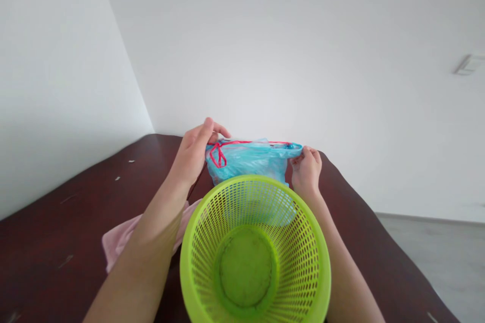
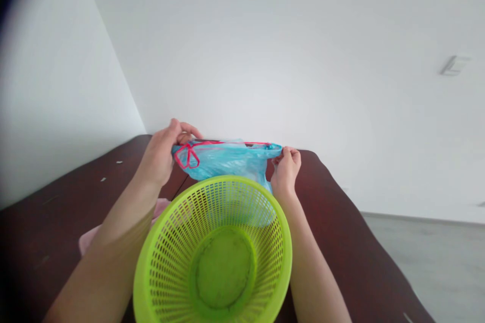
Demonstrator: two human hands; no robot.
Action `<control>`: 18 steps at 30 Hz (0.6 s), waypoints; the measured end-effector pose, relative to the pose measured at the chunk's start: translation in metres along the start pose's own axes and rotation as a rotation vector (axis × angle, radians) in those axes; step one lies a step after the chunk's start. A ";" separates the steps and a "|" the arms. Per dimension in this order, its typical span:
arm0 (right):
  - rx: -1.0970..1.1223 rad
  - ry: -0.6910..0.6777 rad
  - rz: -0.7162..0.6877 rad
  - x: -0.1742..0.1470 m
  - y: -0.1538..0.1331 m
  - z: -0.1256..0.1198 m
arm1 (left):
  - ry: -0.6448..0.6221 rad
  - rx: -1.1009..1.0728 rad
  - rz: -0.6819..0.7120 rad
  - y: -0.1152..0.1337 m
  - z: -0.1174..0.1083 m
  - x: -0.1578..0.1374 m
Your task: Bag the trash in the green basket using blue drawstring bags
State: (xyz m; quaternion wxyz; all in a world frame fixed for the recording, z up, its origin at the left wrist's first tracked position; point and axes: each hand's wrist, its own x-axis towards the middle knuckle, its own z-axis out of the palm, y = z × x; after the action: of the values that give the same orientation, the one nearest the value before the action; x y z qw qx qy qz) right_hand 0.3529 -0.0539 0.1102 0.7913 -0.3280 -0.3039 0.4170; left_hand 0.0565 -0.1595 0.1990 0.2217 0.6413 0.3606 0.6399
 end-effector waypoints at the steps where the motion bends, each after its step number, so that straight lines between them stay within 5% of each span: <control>1: 0.006 -0.013 -0.003 -0.003 -0.003 0.002 | 0.024 -0.026 0.007 0.002 -0.001 0.000; 5: -0.052 -0.232 -0.077 -0.021 -0.018 0.014 | -0.113 -0.074 -0.051 0.008 0.000 -0.003; 10: -0.124 -0.790 0.071 -0.041 -0.036 0.020 | -0.252 -0.082 -0.019 0.006 0.008 -0.004; 14: -0.319 -0.961 0.108 -0.041 -0.040 0.015 | -0.200 -0.083 0.016 0.000 0.009 -0.004; 18: -0.268 -1.128 0.156 -0.035 -0.047 0.006 | -0.132 0.031 -0.023 0.000 0.003 -0.006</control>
State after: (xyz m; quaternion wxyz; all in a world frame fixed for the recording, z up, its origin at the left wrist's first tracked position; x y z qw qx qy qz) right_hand 0.3532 -0.1029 0.1428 0.4258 -0.1740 -0.7033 0.5421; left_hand 0.0599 -0.1634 0.1944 0.2422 0.6813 0.3625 0.5880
